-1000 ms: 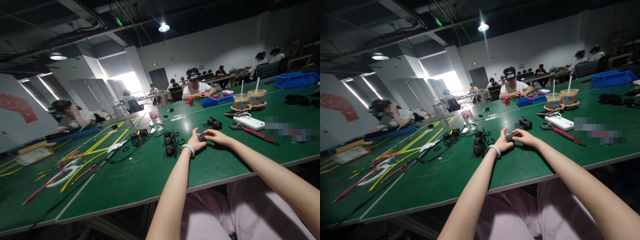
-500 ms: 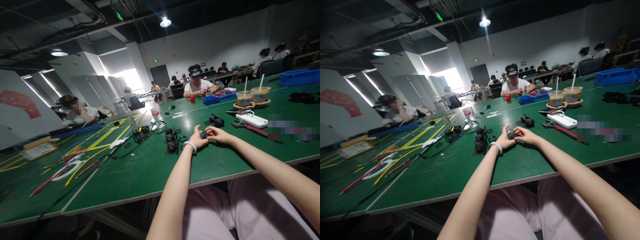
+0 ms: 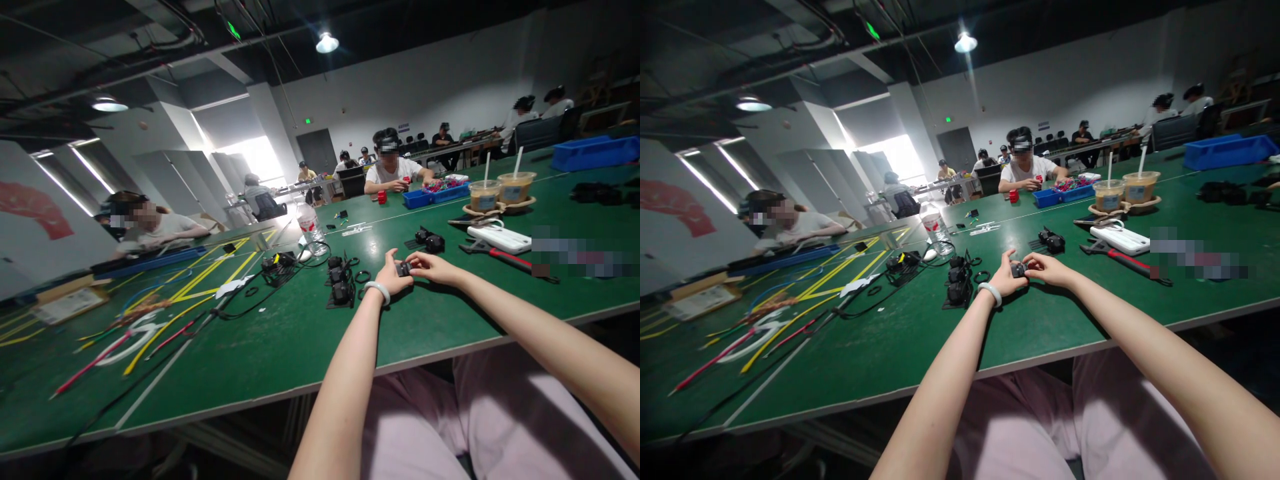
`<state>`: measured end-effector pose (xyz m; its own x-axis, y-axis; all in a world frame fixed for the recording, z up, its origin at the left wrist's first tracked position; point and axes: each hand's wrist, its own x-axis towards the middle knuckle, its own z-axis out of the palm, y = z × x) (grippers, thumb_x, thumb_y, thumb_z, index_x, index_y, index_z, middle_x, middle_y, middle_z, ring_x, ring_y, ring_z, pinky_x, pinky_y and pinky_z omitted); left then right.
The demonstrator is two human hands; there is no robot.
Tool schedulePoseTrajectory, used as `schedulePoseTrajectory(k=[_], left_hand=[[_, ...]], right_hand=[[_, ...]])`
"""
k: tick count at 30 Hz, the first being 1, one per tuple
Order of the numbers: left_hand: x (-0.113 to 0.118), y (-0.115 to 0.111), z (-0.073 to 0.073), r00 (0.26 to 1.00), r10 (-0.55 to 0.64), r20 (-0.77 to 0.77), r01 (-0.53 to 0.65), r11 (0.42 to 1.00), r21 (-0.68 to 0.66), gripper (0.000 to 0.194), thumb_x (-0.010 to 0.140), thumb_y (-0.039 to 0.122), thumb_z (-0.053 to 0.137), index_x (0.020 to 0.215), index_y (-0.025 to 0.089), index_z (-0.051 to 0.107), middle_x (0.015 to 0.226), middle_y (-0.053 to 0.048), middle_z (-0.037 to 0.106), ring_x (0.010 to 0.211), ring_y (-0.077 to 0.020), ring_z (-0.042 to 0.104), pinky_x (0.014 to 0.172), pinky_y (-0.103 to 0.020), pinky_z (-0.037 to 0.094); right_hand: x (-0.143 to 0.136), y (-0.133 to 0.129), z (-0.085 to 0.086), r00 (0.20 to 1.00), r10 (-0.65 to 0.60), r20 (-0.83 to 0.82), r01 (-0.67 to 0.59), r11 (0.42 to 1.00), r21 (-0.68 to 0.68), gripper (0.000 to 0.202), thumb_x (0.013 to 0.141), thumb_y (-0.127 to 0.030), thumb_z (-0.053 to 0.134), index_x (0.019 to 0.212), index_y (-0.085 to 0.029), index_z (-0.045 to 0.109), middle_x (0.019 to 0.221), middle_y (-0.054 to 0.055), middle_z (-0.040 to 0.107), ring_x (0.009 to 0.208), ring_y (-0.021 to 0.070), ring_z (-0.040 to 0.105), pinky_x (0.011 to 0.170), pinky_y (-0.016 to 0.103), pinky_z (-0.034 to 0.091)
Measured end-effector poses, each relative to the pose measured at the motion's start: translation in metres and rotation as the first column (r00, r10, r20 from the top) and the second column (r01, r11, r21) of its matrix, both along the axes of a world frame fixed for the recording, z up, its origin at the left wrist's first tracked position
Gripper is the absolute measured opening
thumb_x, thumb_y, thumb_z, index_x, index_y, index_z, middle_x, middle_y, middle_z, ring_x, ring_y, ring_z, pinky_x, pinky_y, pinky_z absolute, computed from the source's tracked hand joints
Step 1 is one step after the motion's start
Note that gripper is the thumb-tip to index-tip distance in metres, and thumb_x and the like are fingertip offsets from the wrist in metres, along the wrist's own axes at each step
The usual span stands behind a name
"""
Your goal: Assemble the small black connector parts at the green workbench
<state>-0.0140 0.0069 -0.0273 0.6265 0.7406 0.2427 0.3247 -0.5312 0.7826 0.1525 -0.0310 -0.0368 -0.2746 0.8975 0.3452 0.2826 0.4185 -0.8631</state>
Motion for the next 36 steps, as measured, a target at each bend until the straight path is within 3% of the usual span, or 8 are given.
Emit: schedulePoseTrajectory(k=[15,23,31,36], left_hand=[[0.001,-0.006,0.008,0.998,0.039,0.042,-0.037,0.998,-0.048,0.088,0.052,0.014,0.062,0.123,0.020,0.010,0.094,-0.005,0.046,0.078,-0.0114,0.050,0.082,-0.036,0.036],[0.002,-0.007,0.012,0.999,0.038,0.012,-0.038,0.999,-0.024,0.077,0.054,0.014,0.059,0.119,0.021,0.018,0.093,-0.003,0.045,0.079,-0.0114,0.049,0.077,-0.031,0.039],[0.005,-0.014,0.014,0.989,0.146,-0.011,-0.146,0.989,0.022,0.080,0.053,0.016,0.059,0.121,0.021,0.016,0.095,-0.004,0.045,0.080,-0.0116,0.049,0.080,-0.032,0.038],[0.011,-0.020,0.014,0.978,0.206,0.013,-0.206,0.978,-0.019,0.080,0.052,0.017,0.060,0.121,0.021,0.018,0.096,-0.004,0.044,0.076,-0.0107,0.049,0.080,-0.033,0.038]], right_hand=[[-0.003,0.001,0.004,0.991,-0.091,0.100,0.084,0.994,0.068,0.029,0.071,-0.030,0.049,0.095,-0.015,0.054,0.091,0.006,0.058,0.081,0.0144,0.054,0.076,0.029,0.041],[-0.002,0.003,0.006,0.983,-0.124,0.135,0.105,0.985,0.138,0.027,0.072,-0.032,0.048,0.093,-0.017,0.056,0.087,0.005,0.058,0.077,0.0144,0.052,0.072,0.029,0.041],[0.001,0.009,0.004,0.982,-0.114,0.147,0.096,0.987,0.126,0.027,0.073,-0.033,0.048,0.092,-0.017,0.056,0.087,0.005,0.058,0.079,0.0148,0.052,0.073,0.030,0.040],[0.005,0.009,0.000,0.982,-0.112,0.151,0.091,0.986,0.143,0.027,0.073,-0.034,0.047,0.093,-0.018,0.056,0.089,0.006,0.057,0.082,0.0152,0.051,0.077,0.031,0.039]])
